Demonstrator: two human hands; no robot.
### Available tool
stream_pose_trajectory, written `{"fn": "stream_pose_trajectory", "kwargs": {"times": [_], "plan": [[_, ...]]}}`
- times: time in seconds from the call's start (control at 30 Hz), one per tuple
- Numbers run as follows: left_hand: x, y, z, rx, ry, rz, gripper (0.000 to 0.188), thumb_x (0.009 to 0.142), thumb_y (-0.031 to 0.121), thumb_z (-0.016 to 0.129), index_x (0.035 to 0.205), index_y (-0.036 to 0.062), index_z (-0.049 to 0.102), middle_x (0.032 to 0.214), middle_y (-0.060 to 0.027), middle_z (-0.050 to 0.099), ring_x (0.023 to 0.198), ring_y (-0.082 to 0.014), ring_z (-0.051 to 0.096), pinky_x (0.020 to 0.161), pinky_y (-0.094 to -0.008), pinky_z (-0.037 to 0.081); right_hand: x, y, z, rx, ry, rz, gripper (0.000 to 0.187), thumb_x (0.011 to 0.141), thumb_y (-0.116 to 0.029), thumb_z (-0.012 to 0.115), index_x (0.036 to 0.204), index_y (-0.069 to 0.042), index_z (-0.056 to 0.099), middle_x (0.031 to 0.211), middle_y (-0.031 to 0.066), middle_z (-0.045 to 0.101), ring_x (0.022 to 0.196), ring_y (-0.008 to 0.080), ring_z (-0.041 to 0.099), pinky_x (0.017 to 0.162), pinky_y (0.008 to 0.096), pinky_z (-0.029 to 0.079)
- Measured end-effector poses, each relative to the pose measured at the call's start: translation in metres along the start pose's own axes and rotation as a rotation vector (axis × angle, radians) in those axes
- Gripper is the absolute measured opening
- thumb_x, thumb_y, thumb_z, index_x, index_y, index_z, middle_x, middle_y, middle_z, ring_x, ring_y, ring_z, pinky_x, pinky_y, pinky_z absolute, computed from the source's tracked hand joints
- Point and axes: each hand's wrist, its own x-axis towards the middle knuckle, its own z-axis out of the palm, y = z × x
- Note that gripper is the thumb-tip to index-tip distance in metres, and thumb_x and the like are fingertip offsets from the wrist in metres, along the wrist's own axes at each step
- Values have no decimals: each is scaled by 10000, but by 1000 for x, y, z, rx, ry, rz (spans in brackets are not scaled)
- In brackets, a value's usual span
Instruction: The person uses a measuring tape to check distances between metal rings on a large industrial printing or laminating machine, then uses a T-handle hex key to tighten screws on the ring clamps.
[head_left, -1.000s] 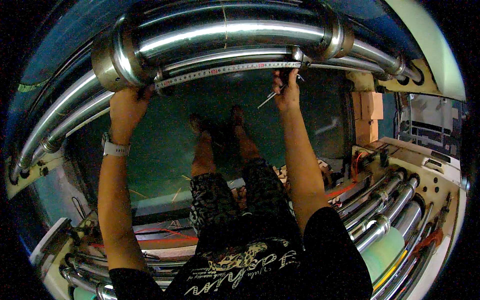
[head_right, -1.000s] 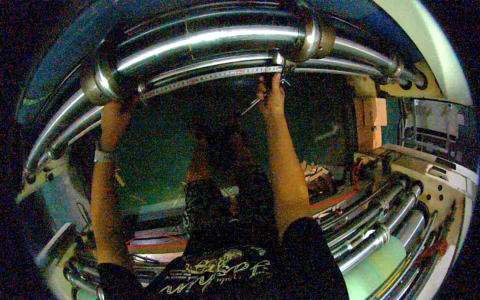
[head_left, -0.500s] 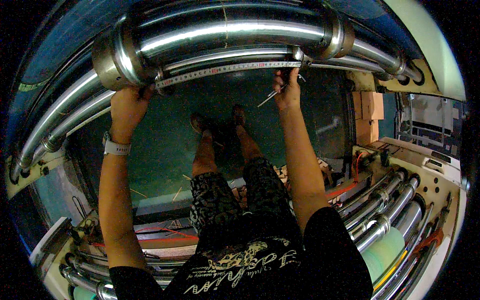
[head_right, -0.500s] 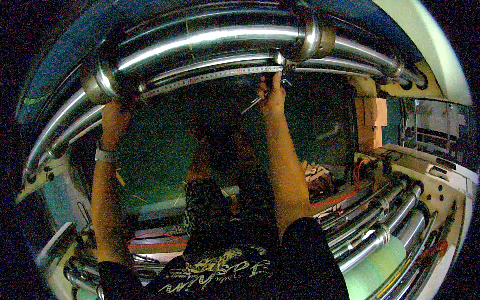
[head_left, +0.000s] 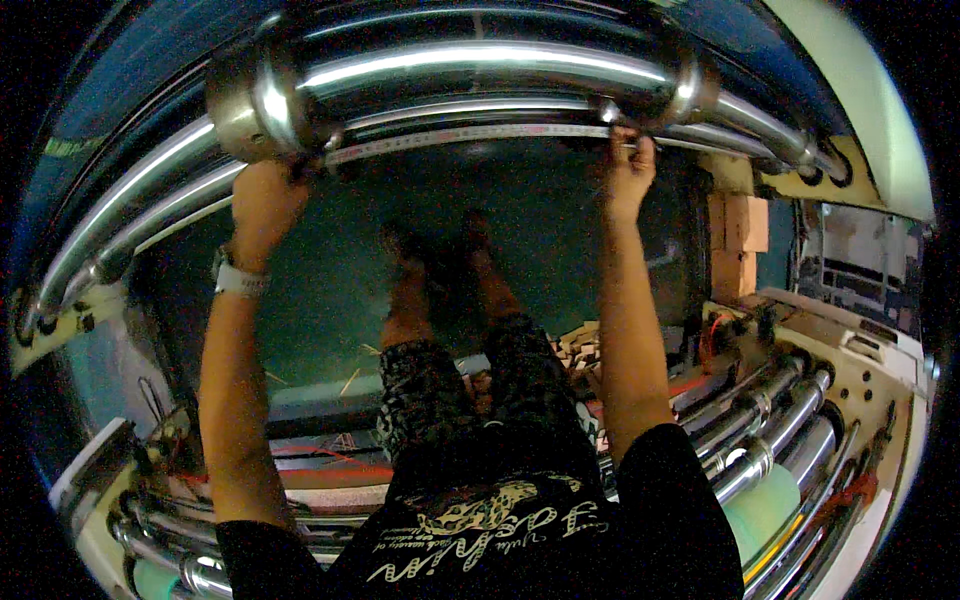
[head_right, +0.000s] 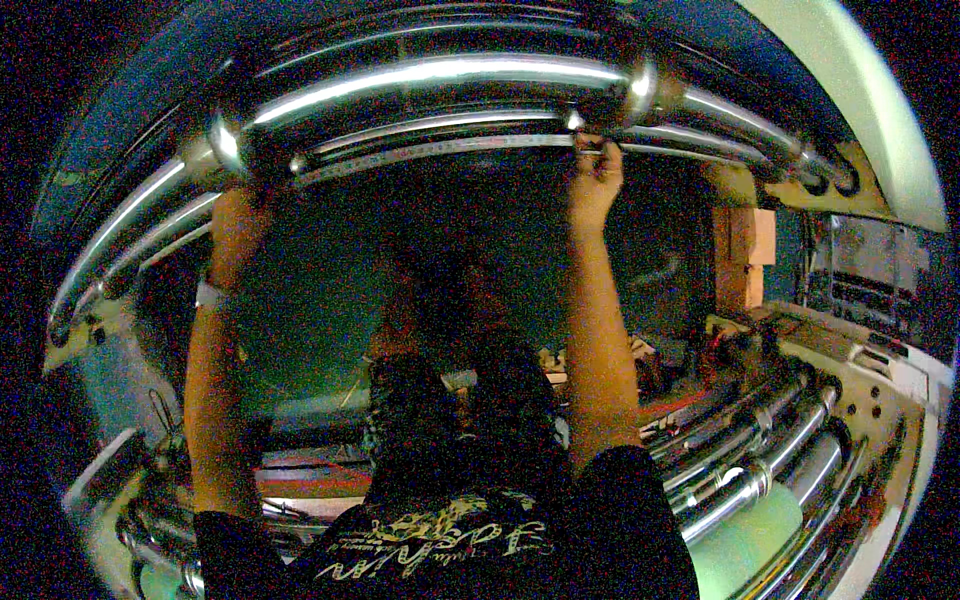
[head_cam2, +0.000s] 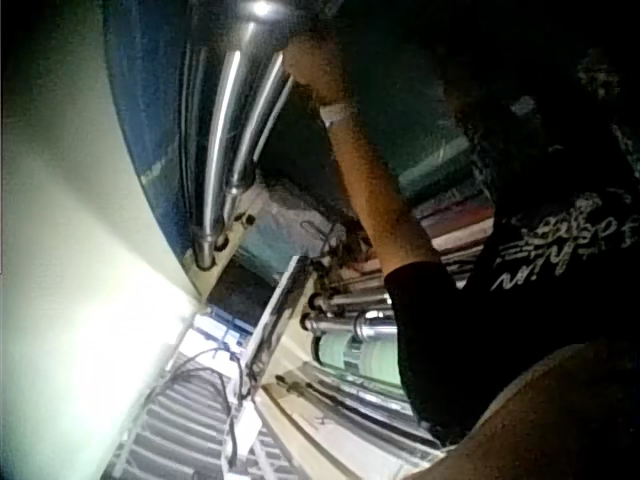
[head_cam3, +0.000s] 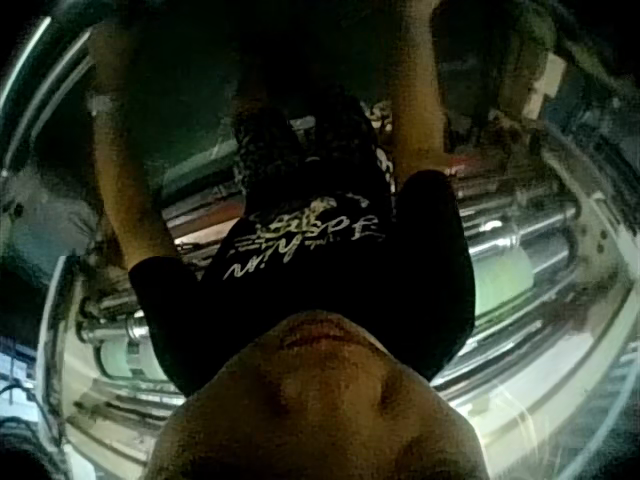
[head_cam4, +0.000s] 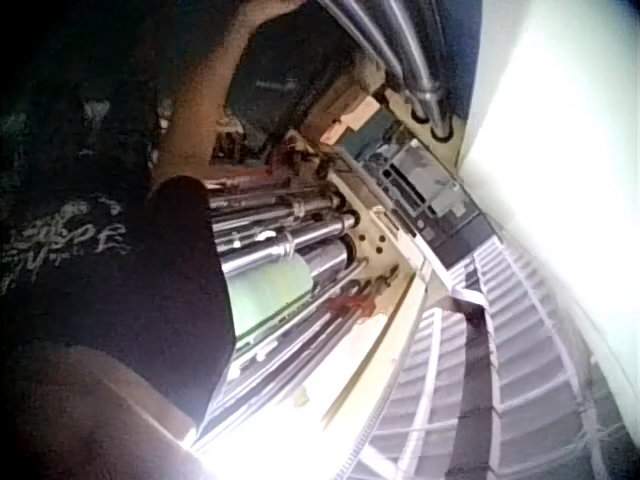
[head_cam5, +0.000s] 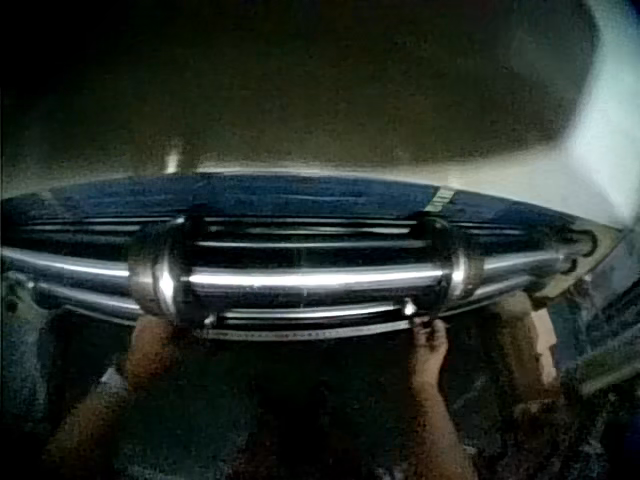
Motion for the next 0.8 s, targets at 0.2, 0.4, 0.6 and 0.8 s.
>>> {"fn": "stream_pose_trajectory", "kwargs": {"times": [0.2, 0.4, 0.6, 0.8], "plan": [[0, 0, -2, 42, 58, 103, 240, 749, 338, 557, 870, 159, 661, 695, -124, 611, 648, -296, 599, 585, -408, 480, 9, 7, -16, 42, -56, -73, 47, 803, -113, 606, 834, -86, 583, 652, -16, 528, 520, 92, 453, 463, 219, 367], [0, 2, -4, -50, 49, 103, 218, 722, 315, 556, 810, 136, 646, 687, -132, 605, 666, -301, 599, 596, -418, 486, 10, 0, -14, 24, -42, -17, 57, 813, -108, 606, 814, -86, 554, 764, -17, 543, 614, 74, 470, 498, 212, 379], [-2, 4, -6, -30, 105, 133, 175, 699, 257, 544, 768, 131, 644, 665, -123, 609, 649, -302, 603, 596, -424, 487, 9, -3, -10, 73, -67, -1, 72, 815, -96, 595, 863, -61, 554, 784, 13, 562, 645, 94, 498, 539, 219, 402], [-1, 7, -9, -37, 84, 107, 175, 692, 233, 533, 779, 140, 652, 668, -120, 611, 660, -293, 610, 603, -415, 493, 12, 3, -18, 29, -119, 19, 117, 816, -118, 597, 903, -59, 545, 799, 26, 572, 678, 116, 528, 559, 234, 434]]}}
